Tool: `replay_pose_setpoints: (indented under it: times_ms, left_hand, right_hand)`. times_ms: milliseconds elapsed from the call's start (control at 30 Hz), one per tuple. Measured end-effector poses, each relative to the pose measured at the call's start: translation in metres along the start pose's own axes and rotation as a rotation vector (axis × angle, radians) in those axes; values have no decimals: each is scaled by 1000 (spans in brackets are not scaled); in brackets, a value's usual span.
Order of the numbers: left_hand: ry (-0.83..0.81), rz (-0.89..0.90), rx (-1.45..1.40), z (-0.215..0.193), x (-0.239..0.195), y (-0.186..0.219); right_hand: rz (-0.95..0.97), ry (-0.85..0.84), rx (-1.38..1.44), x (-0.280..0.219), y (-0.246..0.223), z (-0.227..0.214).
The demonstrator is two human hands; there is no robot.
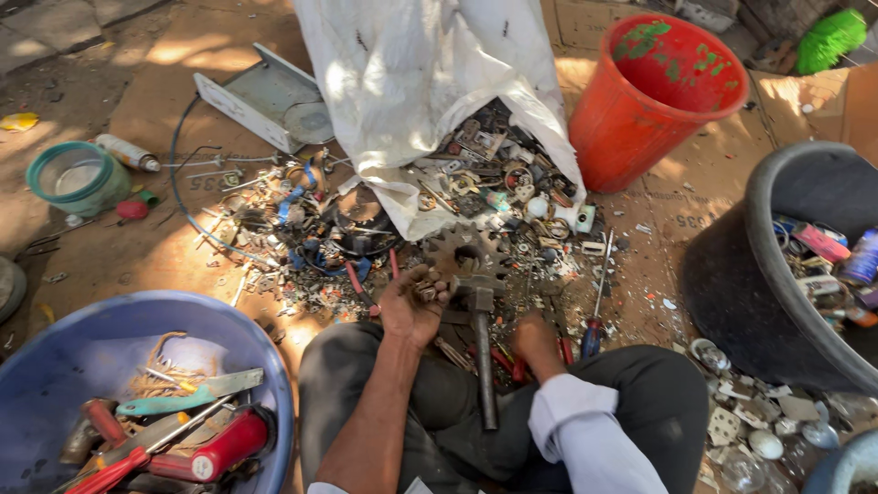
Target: The person sits on the ground and uses a hammer and pliers to dismantle a metal lock mechanism. They repeatedly strike the lock to break it apart and use pliers to pull out internal components, working over a pile of scrap metal.
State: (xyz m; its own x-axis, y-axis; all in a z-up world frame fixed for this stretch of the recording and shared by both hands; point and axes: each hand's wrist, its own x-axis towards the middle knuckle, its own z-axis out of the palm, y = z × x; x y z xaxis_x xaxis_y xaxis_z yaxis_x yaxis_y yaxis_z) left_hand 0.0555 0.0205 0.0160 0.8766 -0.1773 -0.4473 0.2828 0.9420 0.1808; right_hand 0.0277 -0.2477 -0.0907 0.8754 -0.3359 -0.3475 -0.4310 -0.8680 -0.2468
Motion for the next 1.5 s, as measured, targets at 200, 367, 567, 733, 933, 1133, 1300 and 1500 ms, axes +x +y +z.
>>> replay_pose_setpoints:
  times_ms: [200, 367, 567, 733, 933, 1133, 1300, 1500]
  left_hand:
    - [-104, -19, 35, 4, -8, 10]
    - [-91, -45, -46, 8, 2, 9]
    - [-153, -3, 5, 15, 0, 10]
    - [-147, 59, 80, 13, -3, 14]
    - [-52, 114, 100, 12, -2, 12]
    - [-43, 210, 194, 12, -5, 9]
    - [-147, 236, 224, 16, -8, 8]
    - [-167, 235, 206, 18, -13, 9]
  right_hand:
    - [67, -128, 837, -109, -20, -105]
    - [-10, -406, 784, -222, 2, -126]
    - [-314, -373, 367, -231, 67, -72]
    - [-290, -381, 257, -219, 88, -43]
    - [-287, -354, 253, -218, 85, -35]
    - [-294, -331, 256, -219, 80, -36]
    - [-290, -317, 253, -216, 80, -37]
    - [-274, -291, 263, -217, 83, -36]
